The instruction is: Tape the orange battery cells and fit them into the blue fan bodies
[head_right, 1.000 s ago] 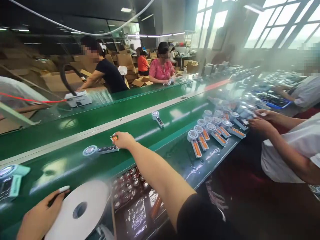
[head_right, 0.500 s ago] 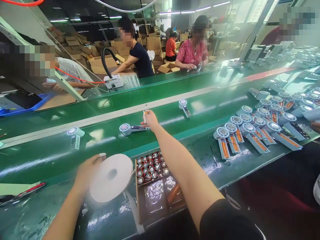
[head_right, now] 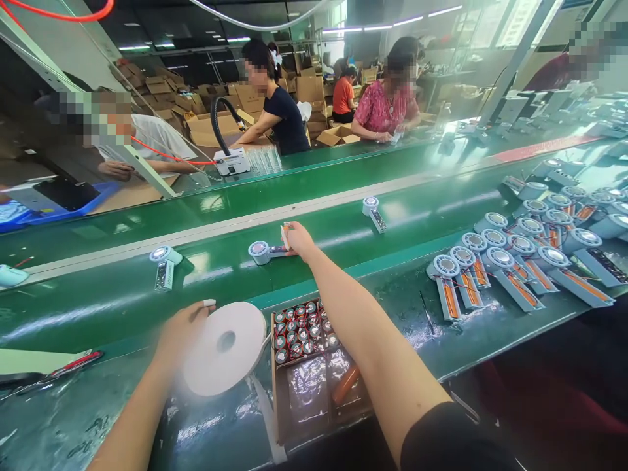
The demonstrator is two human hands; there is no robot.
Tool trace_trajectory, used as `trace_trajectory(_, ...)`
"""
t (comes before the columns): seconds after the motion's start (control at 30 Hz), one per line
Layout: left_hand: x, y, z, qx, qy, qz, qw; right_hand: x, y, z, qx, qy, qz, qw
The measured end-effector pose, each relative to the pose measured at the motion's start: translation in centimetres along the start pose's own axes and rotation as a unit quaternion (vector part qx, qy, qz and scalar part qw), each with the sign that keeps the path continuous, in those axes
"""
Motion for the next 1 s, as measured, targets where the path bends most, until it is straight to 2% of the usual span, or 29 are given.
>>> trace_trajectory(0.33,-0.5,-0.2,-0.1,-0.019,-0.007,-0.002,1.0,1.0,0.0,-0.6,-0.043,0.021,-0.021,0.999)
trace_trajectory(0.43,-0.5,-0.1,-0.4,-0.019,-0.009,-0.009,1.0,1.3,-0.2,-0.7,-0.041,0.023,-0.021,0.999)
trace_trajectory(0.57,-0.9,-0.2,-0.6,-0.004,-0.022,0.011,1.0,1.8,-0.6,-0.7,-0.029,0.025,-0.025,0.999)
trace_trajectory(0.83,-1.1,-0.7,-0.5,-0.005,-0.03,0.009,1.0,1.6,-1.2,-0.4,-0.011,0.033,0.0,0.999)
trace_trajectory(1.0,-1.3,-0.9,-0.4,-0.012,-0.041,0.011,0.999,1.2,-1.4,-0.7,-0.023,0.039,0.024,0.999)
Point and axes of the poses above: each hand's wrist, its own y-axis towards the middle knuckle, its own x-axis out of the palm, z = x × y, the point moved 7 cm from there along y, towards the middle knuckle, and after that the axes turned 4 degrees about y, right-handed, at the moved point
